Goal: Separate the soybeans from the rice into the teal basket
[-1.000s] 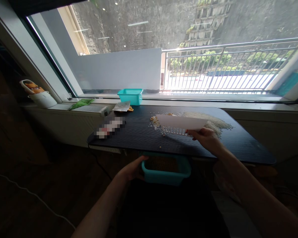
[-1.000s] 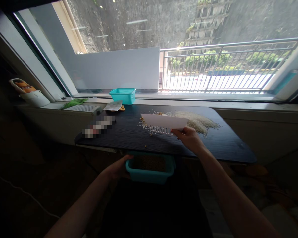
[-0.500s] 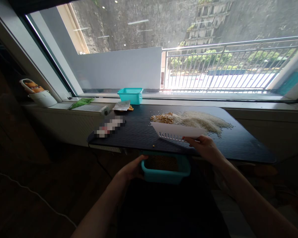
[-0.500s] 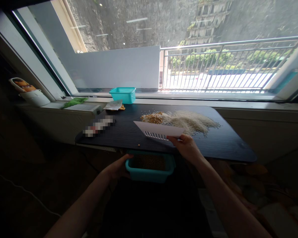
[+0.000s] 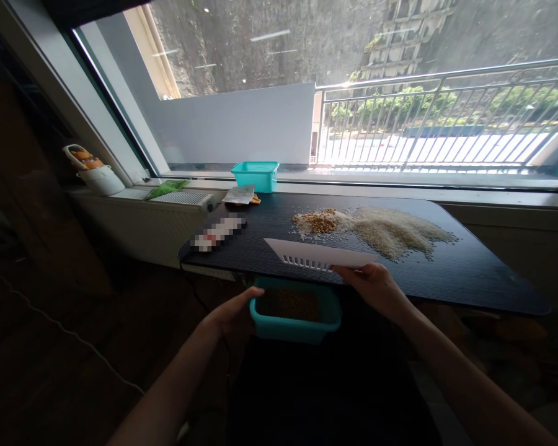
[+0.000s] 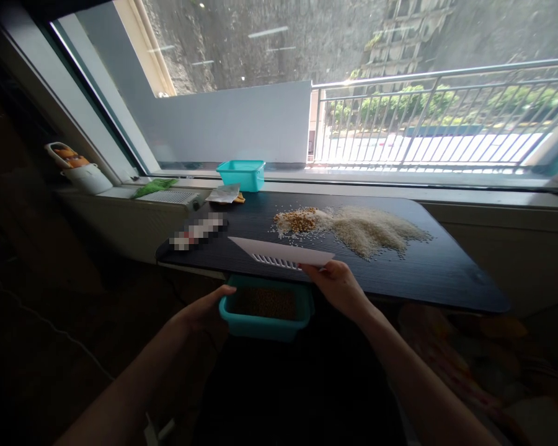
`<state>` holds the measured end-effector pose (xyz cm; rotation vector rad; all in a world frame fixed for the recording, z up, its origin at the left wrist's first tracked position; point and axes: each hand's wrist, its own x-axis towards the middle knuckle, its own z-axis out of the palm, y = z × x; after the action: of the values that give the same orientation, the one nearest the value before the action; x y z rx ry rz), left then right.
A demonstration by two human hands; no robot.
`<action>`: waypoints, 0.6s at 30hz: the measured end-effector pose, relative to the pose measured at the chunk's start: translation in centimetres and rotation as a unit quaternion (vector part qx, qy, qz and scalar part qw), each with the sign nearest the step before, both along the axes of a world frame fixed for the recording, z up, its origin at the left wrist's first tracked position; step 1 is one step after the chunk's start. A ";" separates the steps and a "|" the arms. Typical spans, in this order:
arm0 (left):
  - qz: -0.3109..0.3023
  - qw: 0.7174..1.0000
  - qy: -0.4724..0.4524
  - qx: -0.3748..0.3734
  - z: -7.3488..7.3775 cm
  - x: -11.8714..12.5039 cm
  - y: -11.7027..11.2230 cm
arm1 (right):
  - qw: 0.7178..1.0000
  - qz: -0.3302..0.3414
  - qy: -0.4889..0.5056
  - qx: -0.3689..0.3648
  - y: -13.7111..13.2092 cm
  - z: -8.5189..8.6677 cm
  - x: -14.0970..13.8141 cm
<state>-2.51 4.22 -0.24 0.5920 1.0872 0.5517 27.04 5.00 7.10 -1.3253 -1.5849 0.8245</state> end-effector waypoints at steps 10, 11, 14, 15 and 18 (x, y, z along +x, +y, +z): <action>-0.011 0.999 0.003 0.042 -1.5 4.6 1.1 | 0.976 -0.206 -0.065 0.029 3.2 0.7 5.1; -0.011 0.999 0.012 0.044 -1.5 4.7 1.1 | 0.976 -0.204 -0.071 0.024 3.5 0.8 5.5; -0.008 0.998 0.036 0.048 -1.7 4.9 0.9 | 0.978 -0.188 -0.081 0.029 4.4 0.8 6.0; -0.009 0.998 0.040 0.050 -1.7 4.8 0.9 | 0.979 -0.183 -0.080 0.033 4.7 0.6 6.1; -0.013 0.998 0.043 0.051 -1.9 4.7 0.9 | 0.983 -0.163 -0.077 0.041 5.6 0.0 6.2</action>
<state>2.16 5.15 -2.11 0.7238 1.1348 0.5661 33.23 10.62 7.13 -1.5650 -1.4475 0.4606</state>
